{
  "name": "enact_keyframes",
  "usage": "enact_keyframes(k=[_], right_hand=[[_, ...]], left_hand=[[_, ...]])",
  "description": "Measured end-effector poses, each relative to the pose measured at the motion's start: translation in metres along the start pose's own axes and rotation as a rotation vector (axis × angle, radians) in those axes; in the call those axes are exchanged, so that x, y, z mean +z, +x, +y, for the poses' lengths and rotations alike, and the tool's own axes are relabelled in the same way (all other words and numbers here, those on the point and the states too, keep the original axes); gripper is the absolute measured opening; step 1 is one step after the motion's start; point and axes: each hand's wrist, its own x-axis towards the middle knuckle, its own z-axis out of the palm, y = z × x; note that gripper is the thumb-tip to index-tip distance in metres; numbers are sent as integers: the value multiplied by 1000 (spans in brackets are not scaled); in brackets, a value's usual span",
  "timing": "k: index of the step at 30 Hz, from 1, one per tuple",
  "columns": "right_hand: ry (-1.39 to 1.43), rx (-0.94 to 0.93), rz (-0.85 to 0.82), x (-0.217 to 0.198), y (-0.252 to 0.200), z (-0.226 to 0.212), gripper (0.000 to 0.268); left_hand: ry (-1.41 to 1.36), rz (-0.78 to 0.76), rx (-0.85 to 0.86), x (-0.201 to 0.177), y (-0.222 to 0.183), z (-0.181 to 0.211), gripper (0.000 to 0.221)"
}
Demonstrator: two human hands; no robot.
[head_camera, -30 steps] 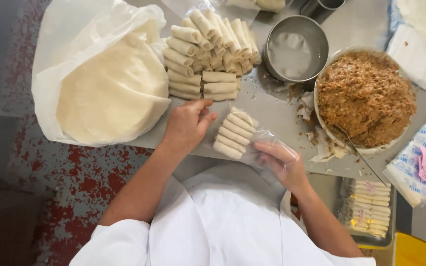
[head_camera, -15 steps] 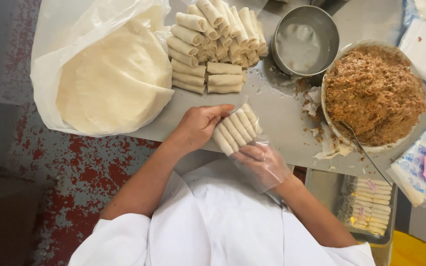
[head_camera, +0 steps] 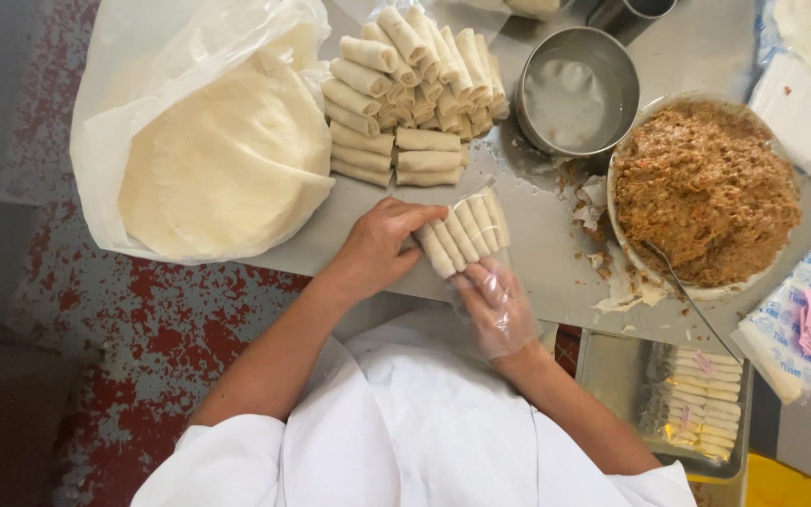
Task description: Manually packaging spring rolls by grouping them and placing them into plastic bags on a stainless steel production table.
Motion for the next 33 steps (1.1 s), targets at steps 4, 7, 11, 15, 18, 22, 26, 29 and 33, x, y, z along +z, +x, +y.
enact_keyframes(k=[4,7,11,15,18,22,26,29,33], right_hand=[[-11,41,-8,-12,9,-4,27],[-45,80,-74,-25,9,-12,28],[157,84,-359,-72,3,-18,29],[567,63,-374,-138,74,-17,14],[397,205,-247,-103,99,27,12],[258,264,-189,-1,206,93,9],[230,260,-244,76,299,110,23],[43,339,-596,110,326,107,31],[-9,358,-715,93,324,110,20]], left_hand=[[68,188,145,41,14,-35,48],[318,365,327,52,38,-47,24],[841,576,344,23,68,-33,21],[1071,493,286,14,67,-26,23],[932,597,373,22,68,-41,18],[882,604,359,34,66,-46,13],[658,529,275,23,57,-40,9],[244,536,126,-18,36,-4,28],[-722,674,-40,-44,20,-14,30]])
